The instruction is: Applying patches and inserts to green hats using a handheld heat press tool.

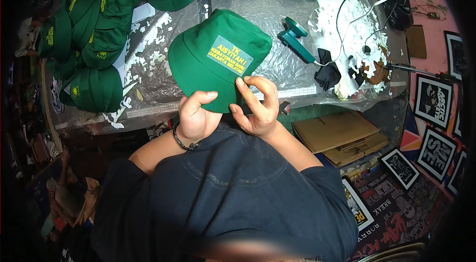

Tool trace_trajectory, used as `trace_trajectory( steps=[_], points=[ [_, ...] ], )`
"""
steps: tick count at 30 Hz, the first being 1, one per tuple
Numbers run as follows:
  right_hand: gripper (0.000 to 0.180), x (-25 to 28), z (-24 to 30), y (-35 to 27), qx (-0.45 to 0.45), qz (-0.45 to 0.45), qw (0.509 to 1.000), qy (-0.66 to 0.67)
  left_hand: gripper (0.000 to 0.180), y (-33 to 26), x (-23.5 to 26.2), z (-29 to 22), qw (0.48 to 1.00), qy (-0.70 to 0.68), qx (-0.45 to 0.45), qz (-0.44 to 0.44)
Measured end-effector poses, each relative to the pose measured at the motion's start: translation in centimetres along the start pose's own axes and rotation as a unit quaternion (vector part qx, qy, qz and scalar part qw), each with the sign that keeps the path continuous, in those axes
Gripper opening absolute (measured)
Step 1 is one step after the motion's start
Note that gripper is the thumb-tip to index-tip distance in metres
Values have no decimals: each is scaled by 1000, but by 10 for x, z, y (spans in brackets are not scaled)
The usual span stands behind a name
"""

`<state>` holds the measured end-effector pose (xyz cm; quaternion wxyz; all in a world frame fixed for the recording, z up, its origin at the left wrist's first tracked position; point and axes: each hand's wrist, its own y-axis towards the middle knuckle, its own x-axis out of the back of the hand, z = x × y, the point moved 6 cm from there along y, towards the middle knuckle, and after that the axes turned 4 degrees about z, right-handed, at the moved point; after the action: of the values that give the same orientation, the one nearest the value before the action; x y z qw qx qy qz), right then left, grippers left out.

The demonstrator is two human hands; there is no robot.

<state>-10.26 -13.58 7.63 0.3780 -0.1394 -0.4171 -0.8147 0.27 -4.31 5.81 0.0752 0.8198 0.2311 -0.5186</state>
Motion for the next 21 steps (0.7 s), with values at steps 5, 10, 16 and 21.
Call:
trace_trajectory(
  steps=[5,10,16,21],
  points=[
    [50,-1,0,-3,6,2,1000,2,50,-4,0,-1,1000,7,-1,-11],
    [50,0,2,-4,9,-3,1000,1,50,-6,2,0,1000,13,-1,-23],
    [50,-2,3,-8,0,-6,1000,6,49,-6,0,-1,1000,20,-1,-24],
    [52,-3,2,-5,-5,0,1000,13,50,-6,-1,0,999,32,0,-28]
  ],
)
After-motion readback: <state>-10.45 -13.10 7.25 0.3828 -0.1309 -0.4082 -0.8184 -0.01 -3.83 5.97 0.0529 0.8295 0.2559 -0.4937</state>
